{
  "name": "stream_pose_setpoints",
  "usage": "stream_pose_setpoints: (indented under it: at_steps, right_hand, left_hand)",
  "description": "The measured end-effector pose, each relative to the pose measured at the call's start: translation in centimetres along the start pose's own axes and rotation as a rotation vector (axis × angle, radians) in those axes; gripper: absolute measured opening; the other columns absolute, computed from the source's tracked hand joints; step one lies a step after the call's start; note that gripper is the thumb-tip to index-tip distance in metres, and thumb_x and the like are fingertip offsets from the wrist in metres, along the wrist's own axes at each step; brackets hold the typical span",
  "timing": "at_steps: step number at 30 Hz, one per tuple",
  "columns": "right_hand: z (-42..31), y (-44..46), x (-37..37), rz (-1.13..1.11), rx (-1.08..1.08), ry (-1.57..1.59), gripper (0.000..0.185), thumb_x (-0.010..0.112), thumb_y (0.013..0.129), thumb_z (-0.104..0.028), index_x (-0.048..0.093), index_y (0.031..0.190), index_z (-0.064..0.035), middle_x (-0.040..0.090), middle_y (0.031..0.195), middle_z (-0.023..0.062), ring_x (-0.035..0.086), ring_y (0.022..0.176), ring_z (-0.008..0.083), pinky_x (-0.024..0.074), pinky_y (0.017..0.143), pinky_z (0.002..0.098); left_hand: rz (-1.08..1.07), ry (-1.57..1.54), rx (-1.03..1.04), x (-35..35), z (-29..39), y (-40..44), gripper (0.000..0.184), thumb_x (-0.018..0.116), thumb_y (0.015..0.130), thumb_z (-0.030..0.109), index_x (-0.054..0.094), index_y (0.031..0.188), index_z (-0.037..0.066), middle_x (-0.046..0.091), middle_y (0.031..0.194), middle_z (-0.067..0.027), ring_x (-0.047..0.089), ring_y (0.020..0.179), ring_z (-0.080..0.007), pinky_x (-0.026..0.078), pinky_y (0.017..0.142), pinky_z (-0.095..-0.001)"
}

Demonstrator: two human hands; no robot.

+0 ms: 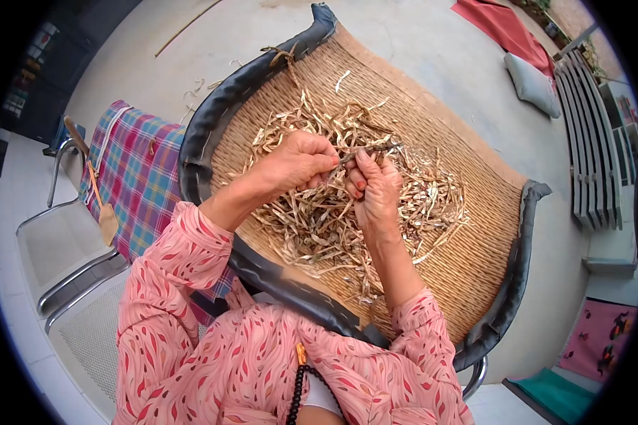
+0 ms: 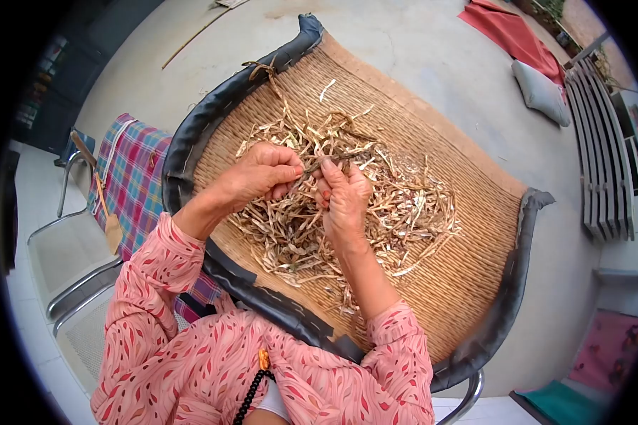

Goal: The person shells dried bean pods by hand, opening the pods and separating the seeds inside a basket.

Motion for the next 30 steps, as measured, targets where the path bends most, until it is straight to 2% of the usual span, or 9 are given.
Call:
stream_pose_setpoints:
  at_steps: [2,3,7,10,11,15,19,25,30]
  right_hand:
    - [0.0,0.0,0.0,-0.009,-0.020,-0.125,0.012,0.062,0.085,-0.012,0.055,0.084,-0.0019,0.055,0.065,0.0015,0.037,0.045,0.0034,0.0284,0.040,0.0177]
    - [-0.2,-0.4,0.4,-0.029,-0.056,-0.180,0.015,0.063,0.085,-0.013,0.054,0.077,-0.0034,0.051,0.060,-0.0016,0.037,0.046,0.0032,0.0285,0.041,0.0179]
    - [-0.5,-0.5,0.4,-0.081,-0.166,-0.442,0.022,0.062,0.085,-0.012,0.050,0.068,-0.0042,0.047,0.059,-0.0037,0.039,0.051,0.0026,0.0301,0.044,0.0178]
    - [-0.7,-0.4,0.5,-0.127,-0.204,-0.469,0.023,0.061,0.086,-0.011,0.049,0.068,-0.0040,0.047,0.060,-0.0039,0.039,0.052,0.0027,0.0314,0.045,0.0181]
    - [-0.8,-0.6,0.8,-0.138,-0.204,-0.407,0.023,0.061,0.086,-0.009,0.048,0.067,-0.0042,0.047,0.060,-0.0037,0.040,0.052,0.0028,0.0324,0.044,0.0188]
    - [-1.7,-0.6,1.0,-0.159,-0.075,-0.557,0.021,0.060,0.085,-0.008,0.050,0.067,-0.0042,0.050,0.059,-0.0014,0.040,0.049,0.0031,0.0310,0.042,0.0184]
    - [-1.9,-0.3,0.7,-0.233,-0.043,-0.514,0.020,0.060,0.085,-0.008,0.051,0.067,-0.0043,0.052,0.059,0.0001,0.039,0.047,0.0036,0.0292,0.041,0.0182]
    - [-1.5,-0.1,0.2,-0.191,0.120,-0.406,0.016,0.058,0.084,-0.009,0.053,0.070,-0.0034,0.053,0.060,0.0023,0.038,0.046,0.0033,0.0290,0.040,0.0171]
    - [-1.8,0.5,-1.0,-0.196,0.115,-0.438,0.010,0.057,0.082,-0.008,0.055,0.074,-0.0027,0.053,0.060,0.0018,0.039,0.045,0.0036,0.0291,0.040,0.0173]
  left_hand:
    - [0.061,0.169,0.200,0.3,0.3,0.2,0.010,0.057,0.086,0.011,0.059,0.083,0.001,0.052,0.060,0.0019,0.043,0.051,-0.0019,0.033,0.043,-0.0175]
    - [0.076,0.214,0.229,0.4,0.8,0.0,0.011,0.060,0.084,0.010,0.060,0.082,-0.001,0.051,0.059,0.0022,0.042,0.053,-0.0019,0.033,0.045,-0.0192]
    - [0.143,0.333,0.322,0.1,0.6,0.2,0.014,0.062,0.080,0.009,0.059,0.073,-0.002,0.049,0.056,0.0025,0.042,0.052,-0.0032,0.032,0.044,-0.0218]
    - [0.150,0.373,0.286,0.2,1.1,0.0,0.016,0.063,0.075,0.008,0.055,0.067,-0.004,0.049,0.051,-0.0049,0.046,0.051,-0.0075,0.036,0.046,-0.0276]
    - [0.100,0.335,0.321,0.3,0.5,0.2,0.015,0.061,0.082,0.009,0.058,0.071,0.000,0.049,0.055,0.0033,0.041,0.049,-0.0039,0.032,0.042,-0.0219]
    - [0.003,-0.123,0.042,0.3,-0.9,0.3,0.014,0.059,0.084,0.010,0.059,0.071,0.006,0.051,0.057,0.0044,0.042,0.047,-0.0018,0.032,0.041,-0.0182]
    - [0.006,-0.154,-0.034,0.2,-0.6,0.3,0.013,0.059,0.084,0.011,0.059,0.072,0.006,0.054,0.058,0.0029,0.044,0.047,-0.0017,0.033,0.041,-0.0164]
    - [0.061,0.050,-0.002,-0.6,-0.2,0.4,0.015,0.057,0.084,0.013,0.058,0.072,0.006,0.055,0.059,0.0023,0.044,0.046,-0.0023,0.033,0.041,-0.0167]
    - [0.092,0.003,0.017,-1.9,-0.6,0.6,0.015,0.057,0.084,0.014,0.058,0.071,0.006,0.054,0.059,0.0028,0.043,0.047,-0.0023,0.032,0.041,-0.0168]
Point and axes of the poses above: each hand's wrist, its own y-axis towards the middle knuckle, its own x-axis out of the palm, z = x × y, the point moved 5 cm from there along y, towards the middle knuckle
